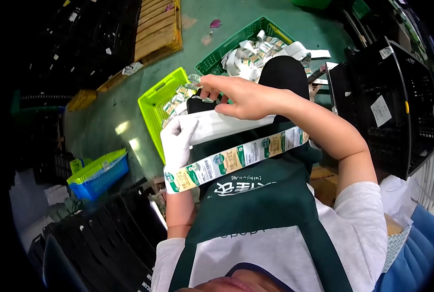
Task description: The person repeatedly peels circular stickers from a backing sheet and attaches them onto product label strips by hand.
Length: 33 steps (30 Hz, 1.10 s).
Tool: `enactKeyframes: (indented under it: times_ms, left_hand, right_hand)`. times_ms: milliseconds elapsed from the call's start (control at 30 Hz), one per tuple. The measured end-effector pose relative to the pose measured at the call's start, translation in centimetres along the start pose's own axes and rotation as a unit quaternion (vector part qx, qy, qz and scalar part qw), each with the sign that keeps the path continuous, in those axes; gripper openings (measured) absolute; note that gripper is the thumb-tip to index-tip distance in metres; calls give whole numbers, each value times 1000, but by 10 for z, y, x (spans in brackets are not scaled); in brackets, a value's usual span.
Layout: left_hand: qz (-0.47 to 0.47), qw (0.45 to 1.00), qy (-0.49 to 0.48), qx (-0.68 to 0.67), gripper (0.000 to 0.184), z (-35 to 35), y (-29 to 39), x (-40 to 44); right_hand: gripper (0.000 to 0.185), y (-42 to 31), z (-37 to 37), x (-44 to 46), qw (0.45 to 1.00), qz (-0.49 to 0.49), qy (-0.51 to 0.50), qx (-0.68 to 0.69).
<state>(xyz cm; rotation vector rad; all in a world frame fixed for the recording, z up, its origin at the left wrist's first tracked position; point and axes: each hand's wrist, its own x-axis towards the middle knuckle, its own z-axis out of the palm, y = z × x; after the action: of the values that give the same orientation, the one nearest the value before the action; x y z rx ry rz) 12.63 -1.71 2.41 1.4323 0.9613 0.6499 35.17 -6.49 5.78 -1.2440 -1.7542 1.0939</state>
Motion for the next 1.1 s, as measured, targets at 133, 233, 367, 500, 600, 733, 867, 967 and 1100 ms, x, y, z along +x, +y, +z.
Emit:
enactKeyframes:
  times_ms: [133,233,367,500,600,733,867,967,1100]
  left_hand:
    - [-1,1000,18,-20,11,1,0,-4]
    - [-5,1000,16,-5,12,-2,-8,-3]
    - [25,995,94,28,11,-7,3,-8]
    - [329,931,126,96,11,-19,42,-61]
    - [516,853,-49,64,12,-25,69,-90]
    - [570,805,-163,29,13,-30,89,-95]
    - [561,818,-123,33,16,-45,82,-58]
    - [506,860,20,64,39,-74,45,9]
    - [250,940,148,177,52,-110,80,69]
  right_hand:
    - [53,1,3,-2,989,-62,21,-133]
    - [49,0,8,-3,996,-17,-16,-84]
    - [61,-26,-17,-25,979,13,47,197]
    - [71,-11,-46,-37,914,-103,227,320]
    - [81,3,-50,-48,884,-29,267,383]
    - [59,14,-24,-41,873,-15,216,437]
    - [53,18,0,-34,948,97,63,296]
    - [57,0,28,-15,940,196,-128,247]
    - [60,9,74,2,960,169,-196,109]
